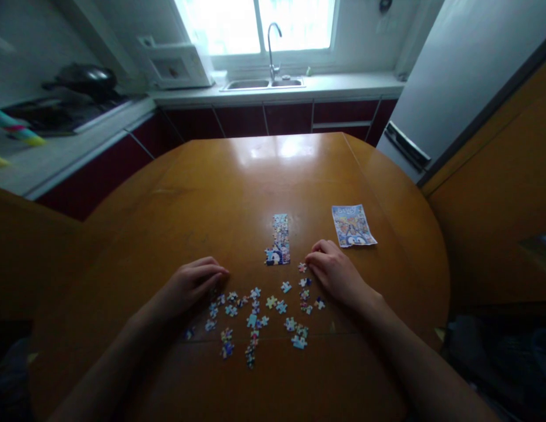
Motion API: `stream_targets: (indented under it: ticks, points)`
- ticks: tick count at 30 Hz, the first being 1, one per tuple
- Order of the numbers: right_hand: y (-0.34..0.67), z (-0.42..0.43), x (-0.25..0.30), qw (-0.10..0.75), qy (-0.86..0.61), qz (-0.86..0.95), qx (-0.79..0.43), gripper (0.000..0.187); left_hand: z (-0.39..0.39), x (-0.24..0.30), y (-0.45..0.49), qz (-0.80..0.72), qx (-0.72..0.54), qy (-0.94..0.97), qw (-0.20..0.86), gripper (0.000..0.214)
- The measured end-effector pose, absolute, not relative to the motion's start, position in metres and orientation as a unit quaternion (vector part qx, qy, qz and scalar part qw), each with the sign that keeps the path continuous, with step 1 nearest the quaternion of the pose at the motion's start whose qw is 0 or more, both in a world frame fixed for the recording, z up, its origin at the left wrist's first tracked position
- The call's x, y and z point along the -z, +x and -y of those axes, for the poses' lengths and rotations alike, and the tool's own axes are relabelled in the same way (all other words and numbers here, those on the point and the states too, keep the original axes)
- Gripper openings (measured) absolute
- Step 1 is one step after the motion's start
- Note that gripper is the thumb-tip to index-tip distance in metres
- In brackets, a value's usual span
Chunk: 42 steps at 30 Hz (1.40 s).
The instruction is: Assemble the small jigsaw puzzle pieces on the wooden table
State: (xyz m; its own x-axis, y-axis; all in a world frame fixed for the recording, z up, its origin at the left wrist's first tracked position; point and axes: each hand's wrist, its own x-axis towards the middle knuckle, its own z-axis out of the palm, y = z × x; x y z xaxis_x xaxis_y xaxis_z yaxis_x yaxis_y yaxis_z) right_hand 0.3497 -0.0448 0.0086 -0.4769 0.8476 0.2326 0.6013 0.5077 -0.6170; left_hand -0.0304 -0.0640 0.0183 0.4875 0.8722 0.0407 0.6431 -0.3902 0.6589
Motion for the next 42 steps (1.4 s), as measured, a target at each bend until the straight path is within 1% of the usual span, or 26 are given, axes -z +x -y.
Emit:
stream_targets:
  ticks: [10,14,21,26,29,33,37,42]
  points:
    - [0.354,0.042,-0.004,0.269,-0.447,0.81,-0.269,0.016,0.063,-0.02,-0.032,-0.475,-0.194,0.808,0.289,0.022]
    - [0.354,0.043,-0.006,0.275,-0.445,0.806,-0.277,0.018,0.064,-0.019,-0.032,-0.474,-0.188,0.81,0.288,0.023]
    - [0.348,0.046,-0.003,0.27,-0.43,0.821,-0.26,0.013,0.063,-0.018,-0.032,-0.478,-0.194,0.808,0.286,0.023]
    - [0.353,0.044,-0.004,0.261,-0.421,0.827,-0.266,0.014,0.062,-0.018,-0.033,-0.472,-0.193,0.814,0.279,0.022]
    - [0.359,0.043,-0.007,0.249,-0.414,0.831,-0.275,0.016,0.062,-0.018,-0.034,-0.477,-0.196,0.81,0.279,0.022]
    - [0.362,0.046,-0.015,0.232,-0.423,0.828,-0.286,0.012,0.061,-0.018,-0.035,-0.477,-0.2,0.811,0.274,0.022]
    - [0.36,0.053,-0.024,0.173,-0.421,0.835,-0.308,0.01,0.061,-0.017,-0.036,-0.477,-0.198,0.811,0.273,0.021]
    - [0.356,0.061,-0.028,0.125,-0.408,0.848,-0.314,0.016,0.06,-0.016,-0.036,-0.478,-0.195,0.811,0.275,0.021]
